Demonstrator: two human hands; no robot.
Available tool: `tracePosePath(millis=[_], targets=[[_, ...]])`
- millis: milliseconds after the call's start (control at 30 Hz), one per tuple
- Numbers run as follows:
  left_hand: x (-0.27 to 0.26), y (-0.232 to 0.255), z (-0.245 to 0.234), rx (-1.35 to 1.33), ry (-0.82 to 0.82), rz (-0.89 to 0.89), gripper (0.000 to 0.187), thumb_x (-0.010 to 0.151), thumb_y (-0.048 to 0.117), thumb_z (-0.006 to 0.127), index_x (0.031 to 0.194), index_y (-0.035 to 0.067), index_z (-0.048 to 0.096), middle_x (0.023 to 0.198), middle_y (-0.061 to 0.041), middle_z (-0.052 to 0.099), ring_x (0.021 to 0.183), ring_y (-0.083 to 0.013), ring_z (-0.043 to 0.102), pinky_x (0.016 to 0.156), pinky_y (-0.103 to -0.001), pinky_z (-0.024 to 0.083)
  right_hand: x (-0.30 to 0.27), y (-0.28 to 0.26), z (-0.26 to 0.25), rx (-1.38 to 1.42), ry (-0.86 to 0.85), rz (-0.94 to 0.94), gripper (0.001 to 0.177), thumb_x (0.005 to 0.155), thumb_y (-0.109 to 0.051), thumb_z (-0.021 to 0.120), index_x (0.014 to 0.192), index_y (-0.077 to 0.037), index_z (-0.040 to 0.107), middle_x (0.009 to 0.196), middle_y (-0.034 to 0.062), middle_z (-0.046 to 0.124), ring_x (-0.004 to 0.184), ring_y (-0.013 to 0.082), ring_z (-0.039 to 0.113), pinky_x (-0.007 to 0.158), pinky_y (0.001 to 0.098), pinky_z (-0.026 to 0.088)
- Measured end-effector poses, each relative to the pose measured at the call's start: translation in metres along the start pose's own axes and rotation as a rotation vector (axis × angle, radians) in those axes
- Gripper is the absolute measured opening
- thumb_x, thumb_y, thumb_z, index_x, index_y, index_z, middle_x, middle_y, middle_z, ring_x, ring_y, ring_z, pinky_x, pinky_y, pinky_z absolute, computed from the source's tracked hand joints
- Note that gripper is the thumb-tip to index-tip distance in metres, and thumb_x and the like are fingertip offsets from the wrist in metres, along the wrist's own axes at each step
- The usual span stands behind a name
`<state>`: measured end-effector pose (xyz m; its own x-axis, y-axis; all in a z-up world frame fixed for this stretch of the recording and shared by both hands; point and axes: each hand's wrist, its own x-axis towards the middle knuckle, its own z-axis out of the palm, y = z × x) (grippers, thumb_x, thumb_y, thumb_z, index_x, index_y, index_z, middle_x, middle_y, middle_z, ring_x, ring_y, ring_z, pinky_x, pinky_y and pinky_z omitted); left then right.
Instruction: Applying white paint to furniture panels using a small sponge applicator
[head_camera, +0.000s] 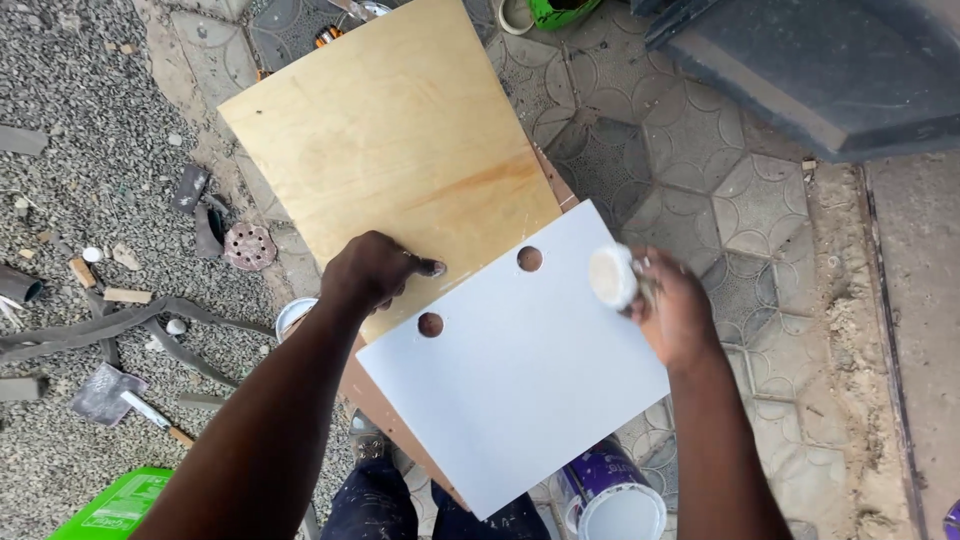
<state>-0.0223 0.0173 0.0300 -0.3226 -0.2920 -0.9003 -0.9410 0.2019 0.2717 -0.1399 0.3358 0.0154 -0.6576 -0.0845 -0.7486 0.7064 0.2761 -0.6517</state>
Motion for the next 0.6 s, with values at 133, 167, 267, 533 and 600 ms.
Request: tracePosePath(millis=[133,167,267,533,600], targets=[[0.003,-0.022,0.007,0.029,0.024,0.100,0.048,0.086,0.043,0.074,0.053,0.012,0.057,0.041,-0.002,0.043,0.032,-0.0185,0.044,0.043,-0.030,0.035,-0.070,0.109,-0.035,0.157,0.059,0.103,0.033,0.089,-0.027,0.054,0.118,-0.013,0.057,0.096,0.0069,0.056,0.077,0.0204,0.048,0.059,0.0284,0.035],[0.006,-0.033,0.009,-0.051,0.067,0.143,0.056,0.089,0.052,0.068,0.054,0.010,0.055,0.044,-0.005,0.049,0.036,-0.0226,0.047,0.048,-0.033,0.040,-0.087,0.141,-0.046,0.294,0.027,0.096,0.030,0.091,-0.032,0.057,0.114,-0.013,0.059,0.101,0.0088,0.059,0.078,0.0203,0.051,0.050,0.0263,0.034],[0.030,-0.099,0.033,-0.424,0.164,0.382,0.062,0.098,0.047,0.060,0.051,0.009,0.051,0.045,-0.007,0.052,0.041,-0.0212,0.048,0.053,-0.035,0.041,-0.153,0.203,-0.059,0.409,0.056,0.138,0.035,0.091,-0.037,0.059,0.113,-0.011,0.061,0.114,0.0171,0.061,0.091,0.0290,0.056,0.053,0.0319,0.042],[-0.102,-0.287,0.091,-0.574,0.251,0.178,0.029,0.103,0.016,0.054,0.091,0.000,0.074,0.053,-0.017,0.063,0.045,-0.0220,0.055,0.052,-0.040,0.045,-0.249,0.303,-0.135,0.615,-0.145,0.131,0.027,0.086,-0.028,0.064,0.109,-0.013,0.062,0.059,0.0054,0.054,0.044,0.0151,0.048,0.033,0.0309,0.036],[-0.167,-0.297,0.090,-0.798,0.206,0.133,0.106,0.092,-0.005,0.068,0.168,0.022,-0.001,0.096,-0.021,0.078,0.045,-0.0237,0.052,0.045,-0.038,0.050,-0.277,0.287,-0.138,0.589,-0.007,0.083,0.019,0.089,-0.024,0.059,0.105,-0.014,0.061,0.054,0.0059,0.045,0.044,0.0146,0.045,0.036,0.0307,0.032]])
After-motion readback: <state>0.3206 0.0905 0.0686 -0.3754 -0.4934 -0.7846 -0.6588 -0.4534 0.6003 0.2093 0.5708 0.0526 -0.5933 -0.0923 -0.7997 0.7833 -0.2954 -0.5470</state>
